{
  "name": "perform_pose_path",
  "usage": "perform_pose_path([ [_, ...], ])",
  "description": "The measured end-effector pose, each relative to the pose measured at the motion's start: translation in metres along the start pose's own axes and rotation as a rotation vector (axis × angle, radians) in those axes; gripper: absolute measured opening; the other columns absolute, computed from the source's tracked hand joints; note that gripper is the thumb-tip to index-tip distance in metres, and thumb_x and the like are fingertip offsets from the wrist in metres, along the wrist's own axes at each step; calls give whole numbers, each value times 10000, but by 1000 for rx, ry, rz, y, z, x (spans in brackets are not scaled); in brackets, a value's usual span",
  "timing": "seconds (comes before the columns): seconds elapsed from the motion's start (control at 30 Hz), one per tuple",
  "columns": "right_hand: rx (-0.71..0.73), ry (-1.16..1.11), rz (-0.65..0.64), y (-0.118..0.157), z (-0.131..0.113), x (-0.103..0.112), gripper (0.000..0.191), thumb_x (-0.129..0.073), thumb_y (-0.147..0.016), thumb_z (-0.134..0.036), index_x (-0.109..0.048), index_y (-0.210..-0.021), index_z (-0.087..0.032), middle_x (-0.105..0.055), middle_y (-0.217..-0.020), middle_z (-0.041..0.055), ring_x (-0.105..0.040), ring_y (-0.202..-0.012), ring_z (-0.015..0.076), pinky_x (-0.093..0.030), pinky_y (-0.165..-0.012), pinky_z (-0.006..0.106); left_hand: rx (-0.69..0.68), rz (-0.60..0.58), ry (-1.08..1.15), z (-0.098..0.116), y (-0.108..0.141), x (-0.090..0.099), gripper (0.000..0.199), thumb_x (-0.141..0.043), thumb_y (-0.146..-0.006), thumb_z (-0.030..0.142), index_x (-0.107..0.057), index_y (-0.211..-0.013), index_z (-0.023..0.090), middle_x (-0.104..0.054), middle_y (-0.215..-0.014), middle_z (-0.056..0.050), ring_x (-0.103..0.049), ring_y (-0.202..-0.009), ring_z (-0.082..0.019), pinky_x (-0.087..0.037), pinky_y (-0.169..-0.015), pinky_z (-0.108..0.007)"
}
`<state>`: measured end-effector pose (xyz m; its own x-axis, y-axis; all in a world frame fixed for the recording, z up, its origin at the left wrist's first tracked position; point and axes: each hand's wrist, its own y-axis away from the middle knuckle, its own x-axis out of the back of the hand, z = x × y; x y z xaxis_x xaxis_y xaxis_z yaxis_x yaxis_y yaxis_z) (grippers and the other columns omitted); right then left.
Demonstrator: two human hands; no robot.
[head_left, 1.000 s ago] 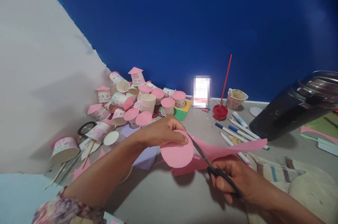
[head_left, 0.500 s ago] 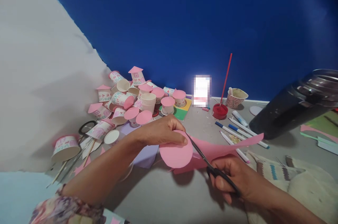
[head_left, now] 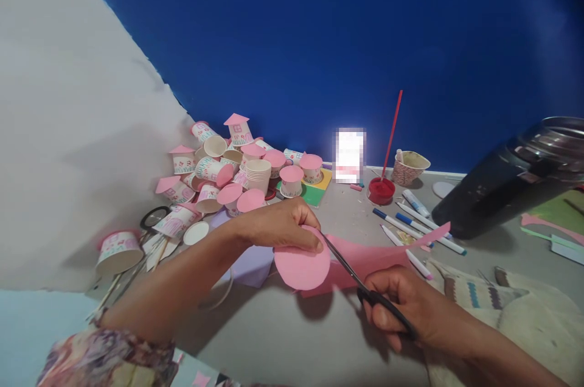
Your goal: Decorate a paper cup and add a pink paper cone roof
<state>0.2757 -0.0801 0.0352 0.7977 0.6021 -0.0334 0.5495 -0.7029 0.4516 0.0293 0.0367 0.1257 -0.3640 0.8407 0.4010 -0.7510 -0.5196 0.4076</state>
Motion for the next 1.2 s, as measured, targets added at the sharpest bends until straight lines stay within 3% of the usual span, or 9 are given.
perform_pose_path([
  [0.6,41,-34,-21,-2,7,3,631,-751,-708,-787,-544,-685,-191,-558,-506,-20,-391,-460,80,-234,-457,218,47,-49,-20,8,1,1,370,-648,-726,240,-353,-504,213,-325,-517,55,-300,-477,-90,-201,-448,-260],
  [0.77,96,-138,58,-7,13,8,611,-760,-697,-773,-579,-741,-191,-572,-528,-22,-370,-442,83,-255,-433,221,-22,-7,93,-10,2,0,323,-691,-819,338,-547,-580,174,-414,-570,38,-349,-551,-101,-248,-517,-259],
  [0.87,208,-201,216,-13,15,9,598,-821,-667,-714,-645,-865,-178,-653,-684,16,-483,-559,120,-385,-523,245,-77,121,277,-25,-2,-18,384,-711,-846,398,-545,-588,166,-387,-596,46,-320,-581,-98,-236,-544,-260],
  [1.0,290,-275,336,-20,14,5,620,-920,-610,-551,-671,-1045,-186,-684,-898,45,-585,-747,174,-467,-656,285,-69,351,498,-38,-18,-60,425,-762,-807,491,-613,-606,148,-448,-595,37,-376,-592,-98,-269,-553,-247],
  [1.1,266,-310,441,-24,12,1,523,-926,-591,-444,-667,-964,-185,-639,-828,5,-554,-720,157,-438,-642,275,-21,360,660,-45,-30,-87,477,-817,-762,552,-651,-623,127,-540,-599,11,-431,-571,-96,-324,-542,-239],
  [1.2,246,-271,561,-27,11,1,400,-898,-598,-395,-648,-826,-182,-576,-722,-27,-493,-664,135,-385,-605,262,-13,341,880,-53,-39,-100,525,-797,-766,630,-682,-716,119,-635,-640,-29,-522,-534,-116,-426,-531,-253],
])
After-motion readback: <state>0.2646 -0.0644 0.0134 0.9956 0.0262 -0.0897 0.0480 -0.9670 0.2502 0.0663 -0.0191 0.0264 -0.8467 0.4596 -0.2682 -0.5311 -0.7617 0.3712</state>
